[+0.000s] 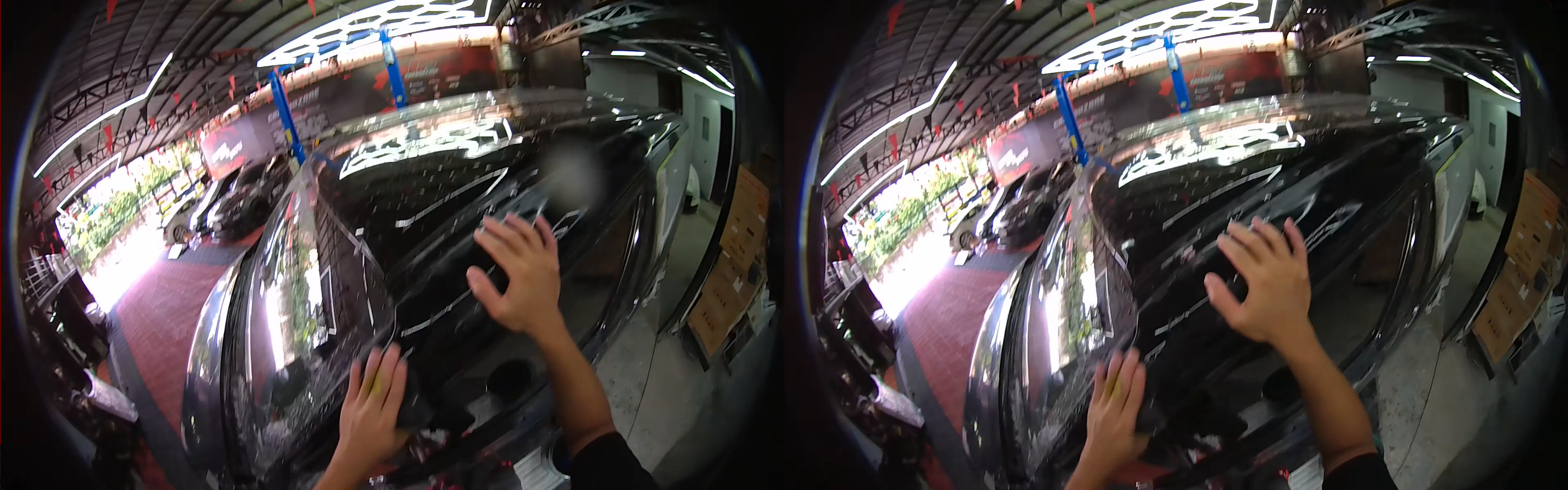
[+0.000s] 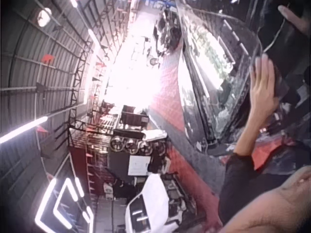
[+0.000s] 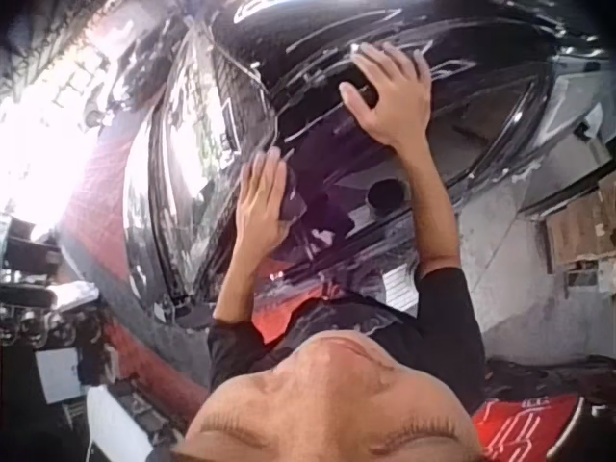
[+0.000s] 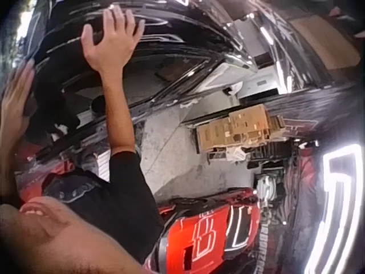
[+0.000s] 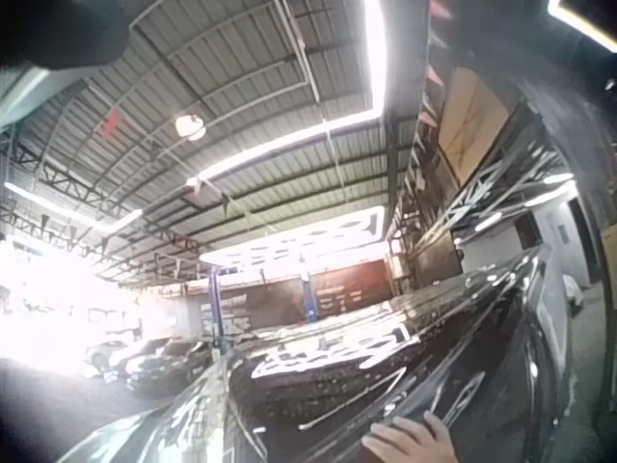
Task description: The person applies a transparent film to the rear windshield of a black car using a yellow squeegee. They smooth the film across the curved glass, working from the center outward to remove bubbles and ensure adhesion.
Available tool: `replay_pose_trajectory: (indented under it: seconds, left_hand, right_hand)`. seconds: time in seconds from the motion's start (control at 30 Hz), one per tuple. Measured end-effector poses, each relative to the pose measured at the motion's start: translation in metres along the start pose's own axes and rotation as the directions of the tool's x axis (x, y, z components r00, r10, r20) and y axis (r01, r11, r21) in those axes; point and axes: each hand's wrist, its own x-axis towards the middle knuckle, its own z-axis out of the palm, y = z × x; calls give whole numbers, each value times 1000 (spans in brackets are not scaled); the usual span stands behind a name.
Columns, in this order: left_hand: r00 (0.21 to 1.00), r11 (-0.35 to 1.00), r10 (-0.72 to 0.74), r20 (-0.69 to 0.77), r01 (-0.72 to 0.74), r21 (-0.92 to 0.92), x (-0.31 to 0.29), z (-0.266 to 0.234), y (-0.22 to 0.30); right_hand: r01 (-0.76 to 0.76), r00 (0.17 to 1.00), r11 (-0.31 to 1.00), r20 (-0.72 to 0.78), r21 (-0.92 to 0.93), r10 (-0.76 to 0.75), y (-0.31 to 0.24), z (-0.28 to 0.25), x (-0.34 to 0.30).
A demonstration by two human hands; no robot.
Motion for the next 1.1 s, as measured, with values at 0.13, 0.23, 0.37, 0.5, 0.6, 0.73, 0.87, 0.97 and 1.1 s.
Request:
replay_pose_trajectory:
  seconds: [0.13, 0.23, 0.37, 0.5, 0.6, 0.73, 0.87, 0.97, 1.1]
  left_hand:
    - [1000, 992, -9, 25, 12, -125, 35, -1, 9]
    - [998, 994, -63, 17, 65, -91, -3, -8, 14]
    - [997, 996, -82, -14, 81, -47, 10, -9, 11]
    - [997, 993, -65, -29, 62, -98, 36, 3, 19]
    - [988, 988, -152, -33, 150, -44, -1, -6, 32]
    - [988, 988, -114, -107, 102, -113, 49, -6, 19]
    - [980, 976, -159, -118, 139, -166, 38, -1, 31]
    - [974, 978, -180, -141, 162, -130, 34, -3, 36]
    - [975, 984, -162, -151, 148, -100, 63, 7, 30]
  right_hand:
    - [6, 1000, 999, -8, -36, -6, 13, 3, -1]
    - [11, 999, 1000, -30, -21, -11, 6, 1, -4]
    - [7, 1000, 1000, -25, 3, -7, -4, 2, -1]
    - [7, 999, 999, -48, -37, -9, 19, -1, -5]
    - [0, 1000, 1000, -29, 9, 0, 3, -3, -6]
    - [8, 1000, 1000, -22, 4, -8, 5, 2, -2]
    - [5, 999, 1000, -46, -17, -6, 9, 0, -5]
    - [9, 999, 1000, -43, -7, -9, 4, -1, -2]
    - [21, 999, 1000, -50, -24, -22, 11, 4, -4]
